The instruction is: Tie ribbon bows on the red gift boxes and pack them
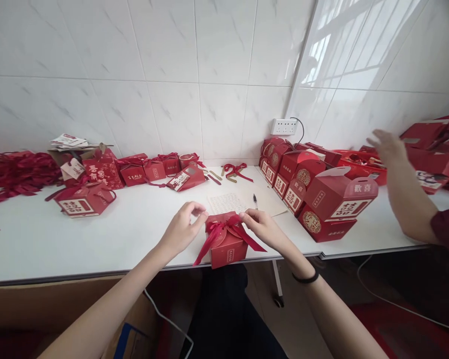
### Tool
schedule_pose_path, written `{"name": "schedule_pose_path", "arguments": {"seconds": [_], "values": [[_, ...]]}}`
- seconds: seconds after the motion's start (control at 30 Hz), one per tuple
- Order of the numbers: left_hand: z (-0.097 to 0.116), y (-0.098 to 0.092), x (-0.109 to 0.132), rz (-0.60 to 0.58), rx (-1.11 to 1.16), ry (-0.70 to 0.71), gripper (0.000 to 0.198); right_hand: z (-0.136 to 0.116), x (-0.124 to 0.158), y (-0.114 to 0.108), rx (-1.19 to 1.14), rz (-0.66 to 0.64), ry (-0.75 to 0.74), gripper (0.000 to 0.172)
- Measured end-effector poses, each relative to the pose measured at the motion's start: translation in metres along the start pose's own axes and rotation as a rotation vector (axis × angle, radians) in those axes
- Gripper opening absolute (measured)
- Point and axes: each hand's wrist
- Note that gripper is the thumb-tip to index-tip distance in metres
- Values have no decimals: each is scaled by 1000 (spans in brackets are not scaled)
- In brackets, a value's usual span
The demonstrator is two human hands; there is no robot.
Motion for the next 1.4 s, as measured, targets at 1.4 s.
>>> {"name": "schedule_pose_path", "arguments": {"seconds": [1.4], "values": [[-8, 22, 16, -184, 333, -378, 37, 24, 26, -15, -146, -143, -100, 89]]}}
Point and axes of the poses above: each hand's wrist, its own x-axis away from the middle knuckle, its own y-axis out of the palm, z = x × y, and after that the axes turned 13 degrees about z, right-handed
